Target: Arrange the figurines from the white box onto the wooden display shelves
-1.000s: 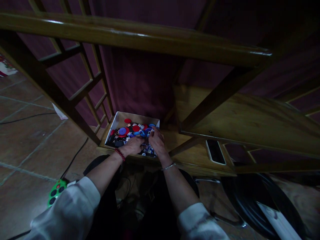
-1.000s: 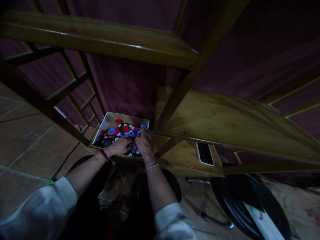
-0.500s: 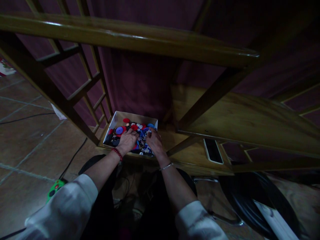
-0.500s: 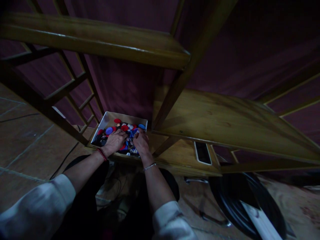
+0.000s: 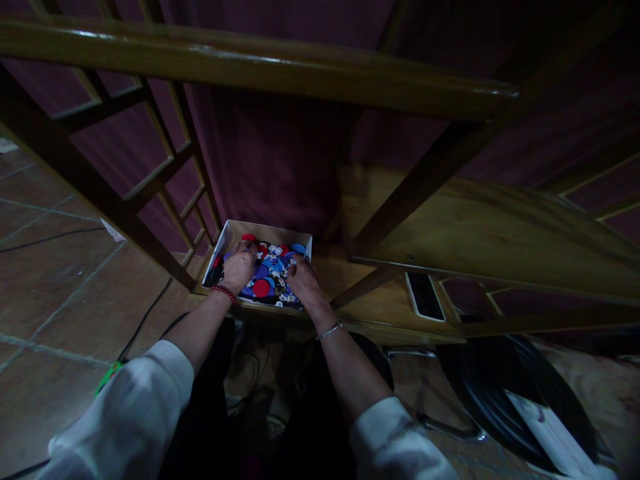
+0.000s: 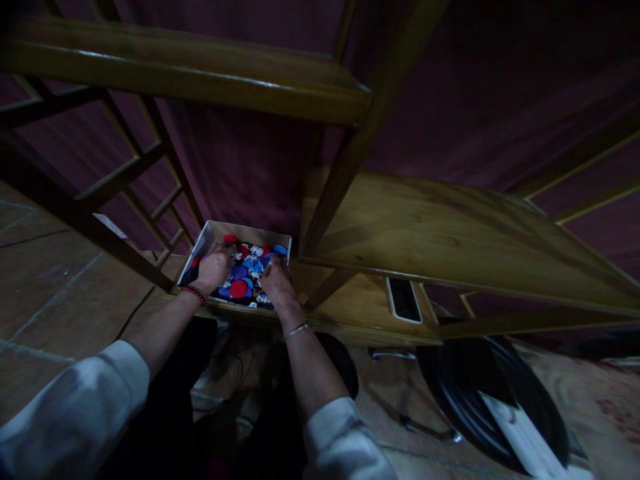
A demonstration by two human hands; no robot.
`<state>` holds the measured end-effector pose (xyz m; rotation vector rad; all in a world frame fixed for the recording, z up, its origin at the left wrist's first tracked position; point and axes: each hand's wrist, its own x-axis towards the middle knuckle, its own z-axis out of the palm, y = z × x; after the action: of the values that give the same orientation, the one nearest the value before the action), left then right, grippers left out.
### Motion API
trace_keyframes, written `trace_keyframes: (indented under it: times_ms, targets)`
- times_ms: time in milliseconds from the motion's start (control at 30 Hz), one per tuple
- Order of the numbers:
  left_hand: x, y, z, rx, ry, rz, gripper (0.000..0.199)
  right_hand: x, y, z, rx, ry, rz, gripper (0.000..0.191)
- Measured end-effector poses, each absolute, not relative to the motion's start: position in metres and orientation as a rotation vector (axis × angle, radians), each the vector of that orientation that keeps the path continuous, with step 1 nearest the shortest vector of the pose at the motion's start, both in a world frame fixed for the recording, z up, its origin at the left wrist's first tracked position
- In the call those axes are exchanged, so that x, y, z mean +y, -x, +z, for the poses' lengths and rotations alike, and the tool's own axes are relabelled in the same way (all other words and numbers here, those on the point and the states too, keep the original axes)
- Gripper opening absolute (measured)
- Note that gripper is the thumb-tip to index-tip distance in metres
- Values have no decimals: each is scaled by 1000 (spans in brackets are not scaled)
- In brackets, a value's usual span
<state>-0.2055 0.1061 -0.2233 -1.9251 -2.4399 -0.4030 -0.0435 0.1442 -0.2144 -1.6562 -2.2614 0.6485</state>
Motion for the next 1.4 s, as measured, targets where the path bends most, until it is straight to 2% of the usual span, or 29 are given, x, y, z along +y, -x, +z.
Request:
trace_keyframes:
  times_ms: [367,600,800,1400]
  targets:
    - [115,213,-231,-2528,1858,-510,35,145,45,-218,-2242,1561,713,38]
    - [110,203,-224,-2430,2135,-689,32,146,49,-225,-2234,1549,828,34]
    - [108,197,-232,-2405,2330,-549,31,140,50,-220,-2411,1486,768,26]
    - [117,199,-232,-2583,2151,-519,43,139,50,-222,-2454,1479,733,29]
